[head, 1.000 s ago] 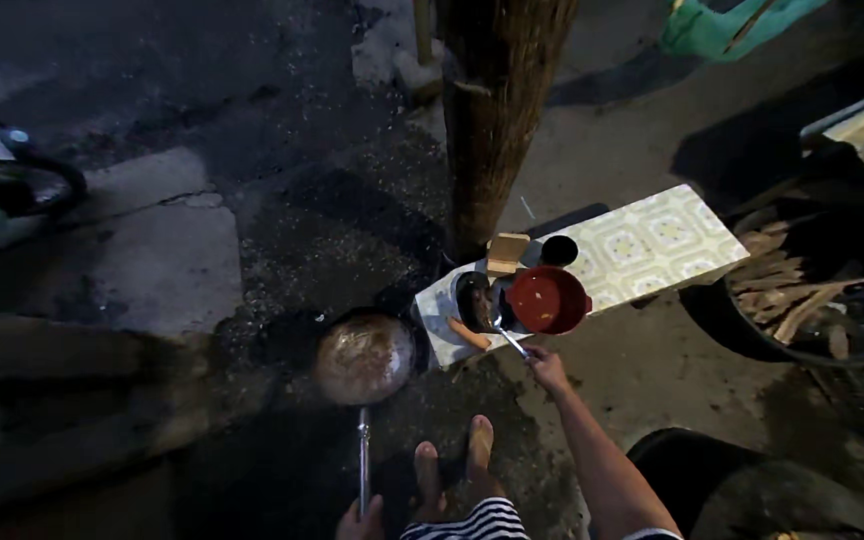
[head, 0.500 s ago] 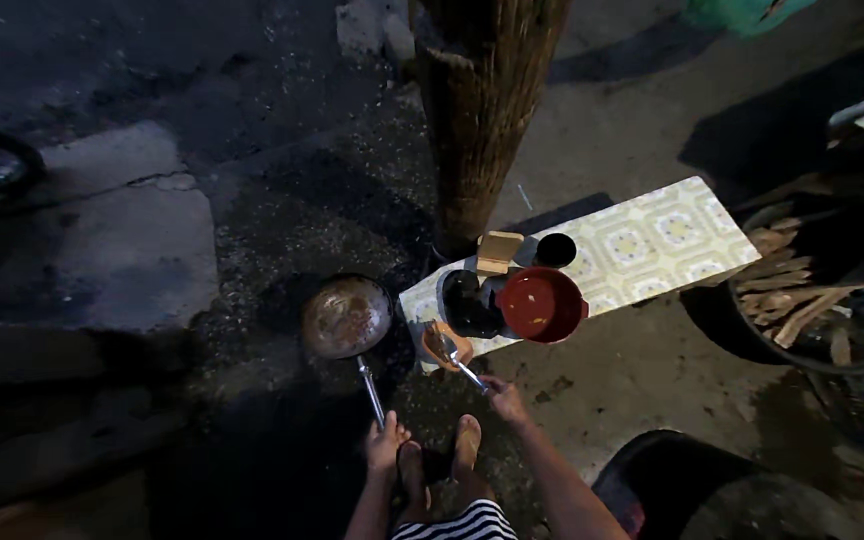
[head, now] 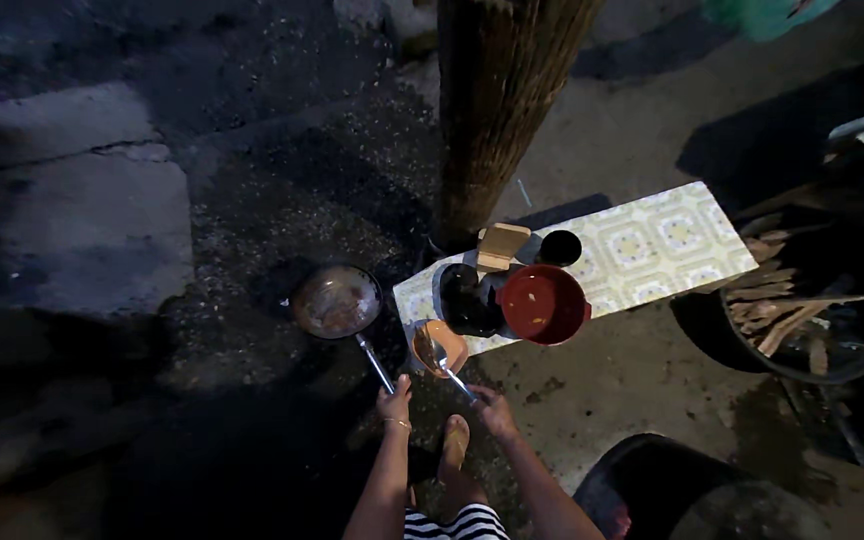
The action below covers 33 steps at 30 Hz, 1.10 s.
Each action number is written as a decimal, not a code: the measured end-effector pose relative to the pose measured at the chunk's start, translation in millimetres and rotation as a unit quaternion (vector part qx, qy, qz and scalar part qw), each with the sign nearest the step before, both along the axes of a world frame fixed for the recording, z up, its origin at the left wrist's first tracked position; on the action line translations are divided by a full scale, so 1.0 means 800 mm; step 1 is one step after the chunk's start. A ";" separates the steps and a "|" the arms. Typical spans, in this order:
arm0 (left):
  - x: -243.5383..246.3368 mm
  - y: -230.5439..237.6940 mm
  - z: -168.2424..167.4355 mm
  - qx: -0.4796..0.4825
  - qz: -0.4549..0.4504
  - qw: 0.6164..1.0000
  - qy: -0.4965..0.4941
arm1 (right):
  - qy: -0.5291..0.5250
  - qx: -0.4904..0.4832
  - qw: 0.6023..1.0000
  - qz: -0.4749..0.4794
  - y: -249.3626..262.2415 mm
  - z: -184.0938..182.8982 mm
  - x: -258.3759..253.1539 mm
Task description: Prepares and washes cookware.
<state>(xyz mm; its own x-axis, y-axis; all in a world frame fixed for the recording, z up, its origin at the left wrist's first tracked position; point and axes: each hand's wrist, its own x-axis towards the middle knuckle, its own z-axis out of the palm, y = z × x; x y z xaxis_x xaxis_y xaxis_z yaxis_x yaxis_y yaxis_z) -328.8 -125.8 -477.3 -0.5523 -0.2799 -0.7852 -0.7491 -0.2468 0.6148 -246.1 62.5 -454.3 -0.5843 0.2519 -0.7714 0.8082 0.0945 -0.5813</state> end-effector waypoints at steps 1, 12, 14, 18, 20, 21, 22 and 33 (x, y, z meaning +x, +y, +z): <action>-0.005 0.005 -0.003 -0.009 0.003 1.000 -0.003 | 0.001 -0.001 1.000 -0.005 -0.001 -0.001 0.000; -0.050 0.057 -0.032 -0.019 0.032 0.999 0.002 | 0.022 0.000 0.999 -0.036 -0.010 -0.011 0.007; -0.057 0.053 -0.038 -0.044 -0.002 0.999 -0.015 | 0.014 0.009 0.999 -0.036 -0.009 -0.011 0.005; -0.060 0.041 -0.058 -0.088 -0.052 0.994 -0.028 | 0.006 0.043 0.999 -0.018 -0.009 -0.010 0.005; -0.056 0.034 -0.059 -0.134 -0.100 0.985 -0.043 | -0.003 0.059 0.998 0.005 -0.008 -0.006 0.005; -0.052 0.030 -0.056 -0.163 -0.130 0.977 -0.053 | -0.007 0.064 0.998 0.021 -0.007 -0.002 0.005; -0.049 0.027 -0.052 -0.184 -0.155 0.969 -0.058 | -0.010 0.069 0.997 0.041 -0.008 0.003 0.004; -0.020 -0.009 -0.008 -0.206 -0.154 0.965 -0.045 | -0.035 0.216 0.944 0.247 -0.049 0.097 0.000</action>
